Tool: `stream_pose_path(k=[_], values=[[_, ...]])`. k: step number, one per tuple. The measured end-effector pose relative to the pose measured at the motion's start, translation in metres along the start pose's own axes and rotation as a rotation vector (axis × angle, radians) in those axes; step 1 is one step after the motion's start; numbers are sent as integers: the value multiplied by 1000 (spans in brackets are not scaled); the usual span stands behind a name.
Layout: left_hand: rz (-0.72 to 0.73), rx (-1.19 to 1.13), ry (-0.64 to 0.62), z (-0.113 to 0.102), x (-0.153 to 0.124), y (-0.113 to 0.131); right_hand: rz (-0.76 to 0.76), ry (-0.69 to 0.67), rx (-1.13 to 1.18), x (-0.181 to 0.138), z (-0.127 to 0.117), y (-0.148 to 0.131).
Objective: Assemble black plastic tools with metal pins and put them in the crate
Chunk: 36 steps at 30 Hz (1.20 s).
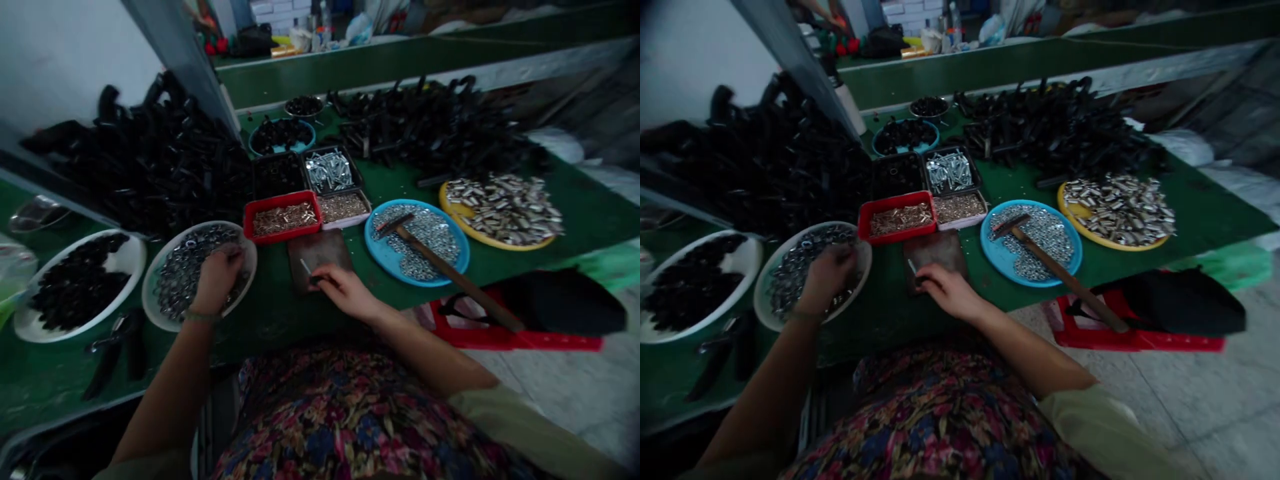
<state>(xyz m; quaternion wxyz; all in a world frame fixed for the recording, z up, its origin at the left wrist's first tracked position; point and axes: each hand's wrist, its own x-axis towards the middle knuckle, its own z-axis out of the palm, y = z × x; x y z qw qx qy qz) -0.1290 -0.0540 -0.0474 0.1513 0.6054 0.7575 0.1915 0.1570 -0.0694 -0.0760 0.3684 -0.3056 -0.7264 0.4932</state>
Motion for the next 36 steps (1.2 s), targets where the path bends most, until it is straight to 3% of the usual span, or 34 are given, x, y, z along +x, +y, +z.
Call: stream_pose_path(k=[2, 4, 6, 9, 12, 16, 19, 22, 27, 32, 34, 36], values=[[-32, -348, -76, 5, -11, 25, -121, -125, -165, -6, -6, -7], [-51, -670, -219, 15, -24, 56, -181, -161, -252, -11, -14, -11], [-22, -881, -372, 29, -34, 88, -194, -88, -298, -16, -24, -12], [159, -949, -519, 57, -35, 133, -193, 98, -345, -32, -50, -8], [457, -786, -535, 90, -19, 178, -111, 357, -323, -61, -85, -2], [784, -199, -360, 138, 4, 236, 23, 773, -153, -101, -130, 5], [905, 144, -271, 161, 8, 265, 50, 856, -99, -118, -147, 8], [957, 347, -219, 172, 4, 275, 70, 846, -63, -121, -147, 13], [839, 260, -288, 173, -1, 274, 89, 772, -23, -109, -135, 18], [704, -114, -400, 158, 4, 261, 119, 660, -40, -103, -126, 9], [551, -497, -542, 145, 4, 248, 126, 588, -72, -100, -122, 4], [275, -996, -724, 131, 1, 231, 124, 507, -112, -95, -118, 0]])
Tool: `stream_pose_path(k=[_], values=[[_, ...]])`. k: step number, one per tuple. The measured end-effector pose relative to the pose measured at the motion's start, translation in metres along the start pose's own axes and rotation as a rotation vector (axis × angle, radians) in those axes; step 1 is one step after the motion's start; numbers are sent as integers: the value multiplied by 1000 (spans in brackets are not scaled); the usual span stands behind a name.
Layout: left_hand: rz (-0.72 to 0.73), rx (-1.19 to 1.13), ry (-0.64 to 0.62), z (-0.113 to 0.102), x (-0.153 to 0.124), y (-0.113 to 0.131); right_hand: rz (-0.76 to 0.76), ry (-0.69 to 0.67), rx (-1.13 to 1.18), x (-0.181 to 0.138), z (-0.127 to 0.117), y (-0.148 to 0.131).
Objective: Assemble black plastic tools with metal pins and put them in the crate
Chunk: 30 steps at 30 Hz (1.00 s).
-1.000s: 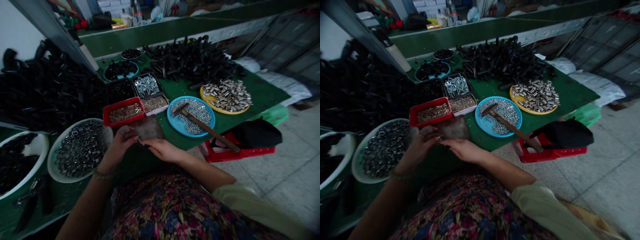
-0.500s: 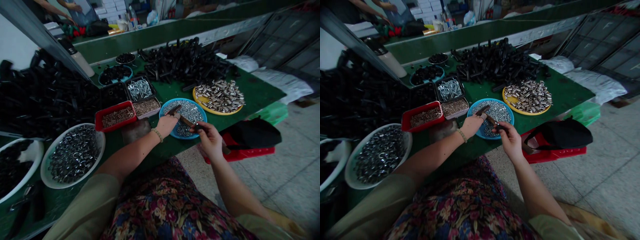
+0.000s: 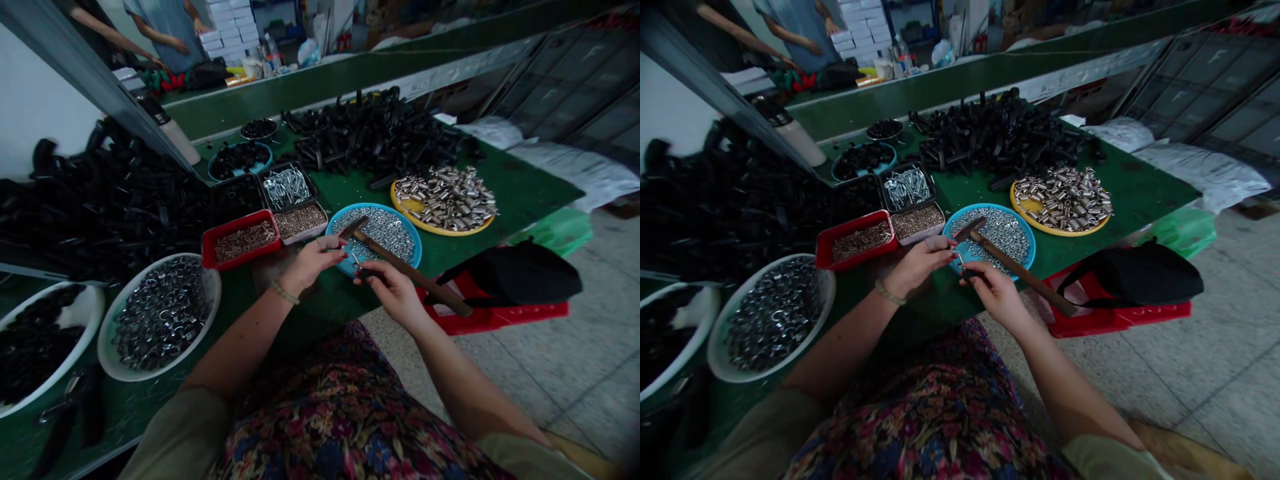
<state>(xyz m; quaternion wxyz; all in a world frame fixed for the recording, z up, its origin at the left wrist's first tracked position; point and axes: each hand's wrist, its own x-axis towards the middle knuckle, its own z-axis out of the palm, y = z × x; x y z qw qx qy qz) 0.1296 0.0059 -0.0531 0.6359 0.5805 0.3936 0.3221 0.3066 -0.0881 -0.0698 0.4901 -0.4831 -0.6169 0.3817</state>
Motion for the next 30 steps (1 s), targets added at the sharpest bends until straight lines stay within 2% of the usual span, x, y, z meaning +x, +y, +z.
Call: stream_pose_path(k=[2, 4, 8, 10, 12, 15, 18, 21, 22, 24, 26, 27, 30], values=[[-100, -400, -10, -13, -18, 1, -28, -76, -33, 5, 7, -6], [-152, -543, -36, -25, -32, 1, -45, -180, -56, 11, 12, -14], [-259, -416, -154, -50, -48, 5, -60, -445, -115, 23, 17, -32], [-271, -304, -209, -60, -54, 14, -17, -482, -35, 25, 24, -36], [-167, -221, -183, -67, -61, 25, 101, -412, 244, 27, 39, -35], [132, -41, -28, -69, -74, 37, 338, -266, 806, 30, 66, -28], [373, 179, 150, -69, -86, 36, 473, -226, 1079, 33, 85, -27], [378, 162, 203, -73, -97, 31, 478, -240, 1017, 36, 90, -30], [352, 80, 166, -75, -100, 32, 467, -253, 958, 36, 89, -32], [309, -103, 15, -79, -107, 36, 439, -276, 838, 38, 88, -34], [298, -168, -69, -82, -113, 44, 406, -274, 756, 39, 88, -35], [295, -135, -35, -82, -115, 47, 389, -259, 726, 39, 89, -34], [287, 5, 186, -80, -121, 53, 341, -244, 645, 39, 92, -30]])
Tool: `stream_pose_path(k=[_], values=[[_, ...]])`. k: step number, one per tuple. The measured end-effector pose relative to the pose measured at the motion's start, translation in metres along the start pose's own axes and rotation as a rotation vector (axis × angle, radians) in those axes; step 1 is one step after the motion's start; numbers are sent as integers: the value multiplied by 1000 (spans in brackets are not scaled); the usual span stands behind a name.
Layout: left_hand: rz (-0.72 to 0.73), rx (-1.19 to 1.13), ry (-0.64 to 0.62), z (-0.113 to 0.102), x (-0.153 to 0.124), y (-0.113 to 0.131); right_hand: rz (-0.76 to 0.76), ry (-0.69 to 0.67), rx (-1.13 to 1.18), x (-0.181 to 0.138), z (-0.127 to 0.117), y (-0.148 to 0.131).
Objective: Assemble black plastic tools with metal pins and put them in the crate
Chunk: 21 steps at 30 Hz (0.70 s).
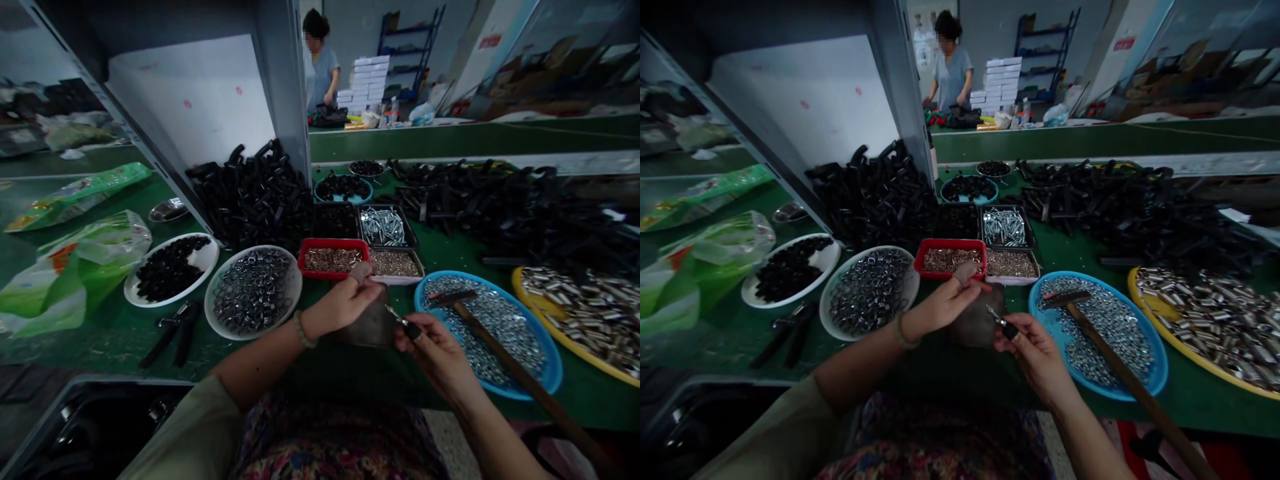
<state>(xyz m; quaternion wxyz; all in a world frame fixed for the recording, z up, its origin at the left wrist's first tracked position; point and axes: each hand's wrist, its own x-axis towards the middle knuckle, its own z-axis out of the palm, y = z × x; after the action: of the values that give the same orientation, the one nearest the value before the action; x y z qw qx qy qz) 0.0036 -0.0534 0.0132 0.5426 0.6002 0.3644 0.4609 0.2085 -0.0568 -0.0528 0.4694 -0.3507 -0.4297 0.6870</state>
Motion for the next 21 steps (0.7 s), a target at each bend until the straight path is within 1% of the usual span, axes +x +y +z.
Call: stream_pose_path(k=[1, 3, 4, 5, 6, 7, 8, 9, 10, 11, 12, 13, 14, 16, 18, 21], values=[[-4, 15, -26, 0, -2, 2, -4, -1, -33, 1, -1, 3], [-4, -9, -225, -8, -3, 5, 0, 3, -79, 3, -5, 8], [-1, -2, -301, -17, -2, 6, 2, 16, -84, 4, -7, 11], [-3, 52, -288, -32, 2, 7, 5, 34, -76, 5, -9, 14], [-28, 167, -174, -51, 9, 8, 8, 55, -61, 6, -11, 16], [-64, 319, 44, -75, 17, 8, 12, 73, -44, 6, -12, 18], [-137, 521, 345, -102, 28, 7, 19, 89, -28, 7, -13, 19], [-261, 749, 606, -129, 39, 6, 29, 101, -15, 8, -13, 20], [-325, 828, 710, -156, 50, 3, 40, 106, -8, 8, -13, 21], [-359, 876, 770, -179, 60, 0, 51, 108, -3, 9, -11, 21], [-400, 919, 816, -198, 69, -4, 56, 110, -2, 9, -10, 21], [-425, 934, 833, -212, 77, -9, 56, 111, -3, 10, -8, 21], [-444, 947, 849, -220, 84, -14, 49, 114, -5, 11, -5, 20], [-460, 955, 876, -226, 94, -23, 19, 124, -7, 13, -2, 17], [-443, 940, 896, -226, 98, -27, -11, 134, -2, 14, 0, 13], [-394, 884, 904, -227, 96, -21, -23, 134, 22, 13, 0, 8]])
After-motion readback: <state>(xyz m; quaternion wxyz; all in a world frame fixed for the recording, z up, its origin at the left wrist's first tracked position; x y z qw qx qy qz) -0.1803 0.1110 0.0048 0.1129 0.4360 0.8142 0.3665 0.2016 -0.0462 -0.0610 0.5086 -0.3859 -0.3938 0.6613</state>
